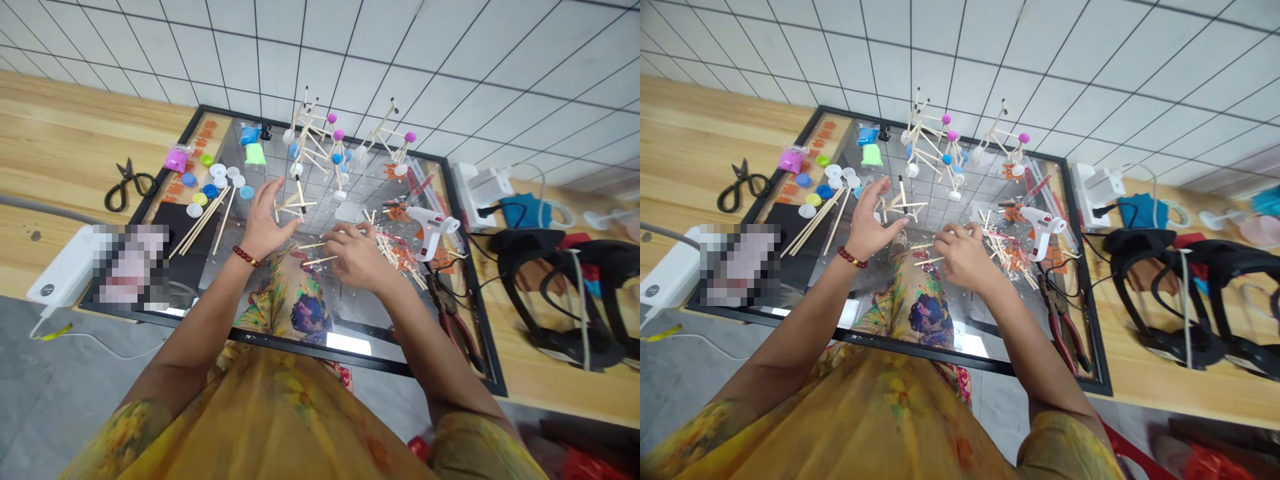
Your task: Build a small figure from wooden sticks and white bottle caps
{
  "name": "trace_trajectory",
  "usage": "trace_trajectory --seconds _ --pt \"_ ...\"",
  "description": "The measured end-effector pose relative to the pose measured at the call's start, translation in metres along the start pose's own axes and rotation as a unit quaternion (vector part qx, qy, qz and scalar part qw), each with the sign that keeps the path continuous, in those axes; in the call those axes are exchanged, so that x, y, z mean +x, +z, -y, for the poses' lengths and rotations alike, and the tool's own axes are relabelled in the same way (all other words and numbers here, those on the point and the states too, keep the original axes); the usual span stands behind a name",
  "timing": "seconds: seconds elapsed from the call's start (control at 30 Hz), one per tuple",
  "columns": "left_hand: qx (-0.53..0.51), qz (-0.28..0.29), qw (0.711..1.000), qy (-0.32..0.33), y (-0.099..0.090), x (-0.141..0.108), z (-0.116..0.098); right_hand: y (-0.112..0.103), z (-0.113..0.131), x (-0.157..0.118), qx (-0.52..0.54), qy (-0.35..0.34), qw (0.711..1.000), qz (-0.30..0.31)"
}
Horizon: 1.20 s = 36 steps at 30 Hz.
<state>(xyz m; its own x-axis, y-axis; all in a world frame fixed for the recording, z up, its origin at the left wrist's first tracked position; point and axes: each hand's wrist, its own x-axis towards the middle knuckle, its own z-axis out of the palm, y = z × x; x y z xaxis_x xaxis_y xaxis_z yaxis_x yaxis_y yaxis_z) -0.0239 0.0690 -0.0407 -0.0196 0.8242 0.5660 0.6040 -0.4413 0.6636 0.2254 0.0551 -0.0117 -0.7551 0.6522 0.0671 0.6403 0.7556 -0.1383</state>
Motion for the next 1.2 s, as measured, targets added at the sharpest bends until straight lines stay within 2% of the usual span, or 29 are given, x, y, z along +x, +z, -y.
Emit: trace_trajectory --seconds 0.2,0.5,0.67,0.8,1.03,1.2 --pt "0.012 0.001 1.000 0.000 -0.001 0.001 -0.001 0.003 -0.009 0.008 0.024 -0.026 0.999 -0.001" --pt "0.021 0.023 0.999 -0.012 0.000 0.001 -0.002 0.011 -0.013 0.013 0.059 -0.014 0.997 -0.044" --pt "0.014 0.025 0.999 -0.028 0.004 0.007 0.000 0.015 -0.016 0.013 0.103 0.037 0.990 -0.093" --pt "-0.017 0.026 0.998 -0.047 0.000 0.010 0.000 0.017 -0.016 0.014 0.133 0.088 0.978 -0.134" --pt "-0.081 0.063 0.983 -0.150 -0.012 0.008 -0.007 0.019 -0.017 0.017 0.161 0.181 0.949 -0.200" --pt "-0.098 0.079 0.982 -0.143 -0.011 0.008 -0.010 0.021 -0.022 0.019 0.186 0.195 0.940 -0.211"
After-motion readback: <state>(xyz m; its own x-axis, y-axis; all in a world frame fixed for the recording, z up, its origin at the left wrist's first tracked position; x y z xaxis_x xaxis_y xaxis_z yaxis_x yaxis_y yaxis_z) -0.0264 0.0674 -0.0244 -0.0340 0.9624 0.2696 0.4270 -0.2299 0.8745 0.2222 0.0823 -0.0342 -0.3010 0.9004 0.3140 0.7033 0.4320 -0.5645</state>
